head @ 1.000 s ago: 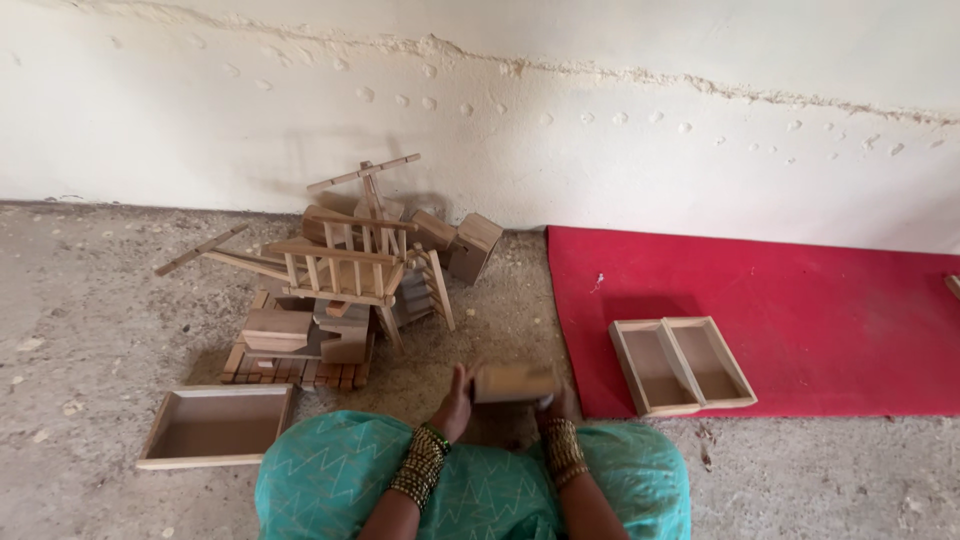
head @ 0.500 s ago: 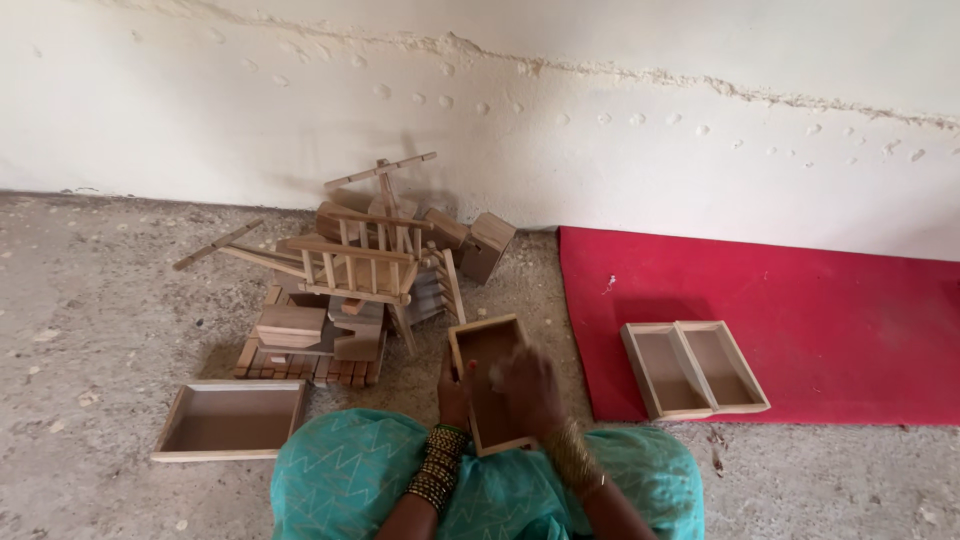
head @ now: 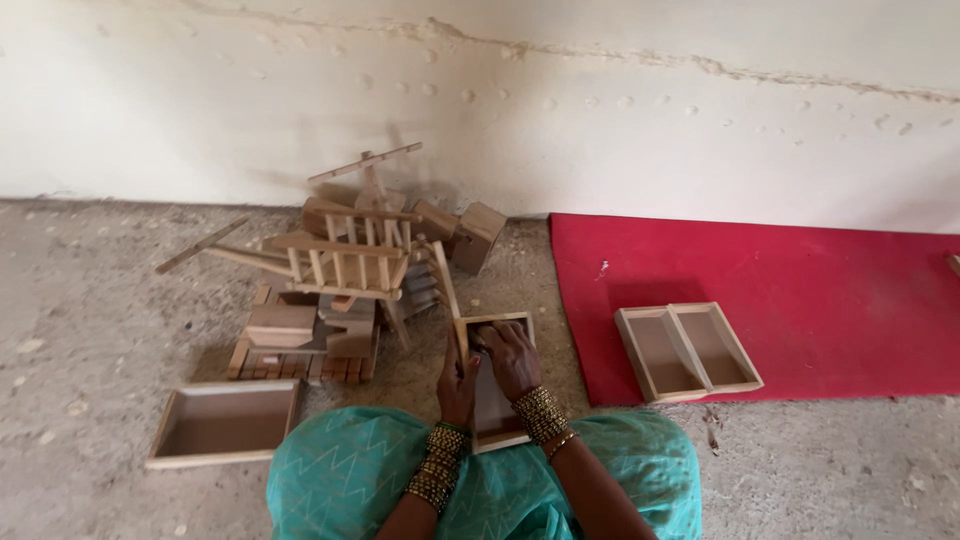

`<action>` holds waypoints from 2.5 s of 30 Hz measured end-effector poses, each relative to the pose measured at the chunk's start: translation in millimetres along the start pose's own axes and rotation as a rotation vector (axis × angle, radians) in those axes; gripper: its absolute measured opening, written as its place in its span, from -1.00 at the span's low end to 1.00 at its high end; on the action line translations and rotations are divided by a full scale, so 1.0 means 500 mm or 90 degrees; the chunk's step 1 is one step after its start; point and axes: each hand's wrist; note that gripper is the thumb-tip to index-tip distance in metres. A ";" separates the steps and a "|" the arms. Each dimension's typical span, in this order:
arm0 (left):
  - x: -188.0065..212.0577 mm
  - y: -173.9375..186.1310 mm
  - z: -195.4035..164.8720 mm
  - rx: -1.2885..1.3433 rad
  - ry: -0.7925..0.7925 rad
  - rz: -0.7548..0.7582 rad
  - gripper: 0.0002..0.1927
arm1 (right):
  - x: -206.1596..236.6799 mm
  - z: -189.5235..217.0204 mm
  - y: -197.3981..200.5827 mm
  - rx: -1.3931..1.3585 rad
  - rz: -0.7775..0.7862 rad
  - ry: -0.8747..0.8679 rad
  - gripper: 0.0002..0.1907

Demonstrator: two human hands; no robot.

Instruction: The person sits on the floor assembling a wooden toy structure. They handle open wooden boxes, place parts into them, fit wooden pieces together to build up the toy's frame and crank assembly, wipe parts with a cloth, and arrange loose pieces on the floor beside them.

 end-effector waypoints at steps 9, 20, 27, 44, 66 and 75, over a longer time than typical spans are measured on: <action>-0.036 0.013 0.052 -0.044 0.050 -0.159 -0.27 | 0.080 0.092 0.072 -0.192 0.375 -0.198 -0.42; -0.039 0.008 0.049 0.283 0.069 -0.128 -0.11 | 0.087 0.104 0.111 0.116 0.504 -0.023 -0.69; -0.043 0.013 0.062 0.345 0.192 -0.058 -0.22 | 0.088 0.021 0.162 0.006 0.397 0.199 -0.55; -0.052 0.017 -0.054 0.328 0.347 0.060 -0.23 | 0.084 -0.278 0.232 0.035 0.331 -0.091 -0.63; -0.041 0.010 0.008 0.239 0.386 0.074 -0.30 | 0.251 -0.648 0.516 0.462 0.250 -0.408 -0.80; -0.035 0.010 0.009 0.212 0.425 0.082 -0.33 | 0.201 -0.618 0.410 0.475 0.378 -0.620 -0.48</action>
Point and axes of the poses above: each hand's wrist, its own x-axis away from the middle knuckle, its own y-axis out of the back of the hand, z = x × y, and after that the axes turned 2 degrees about -y, right-handed
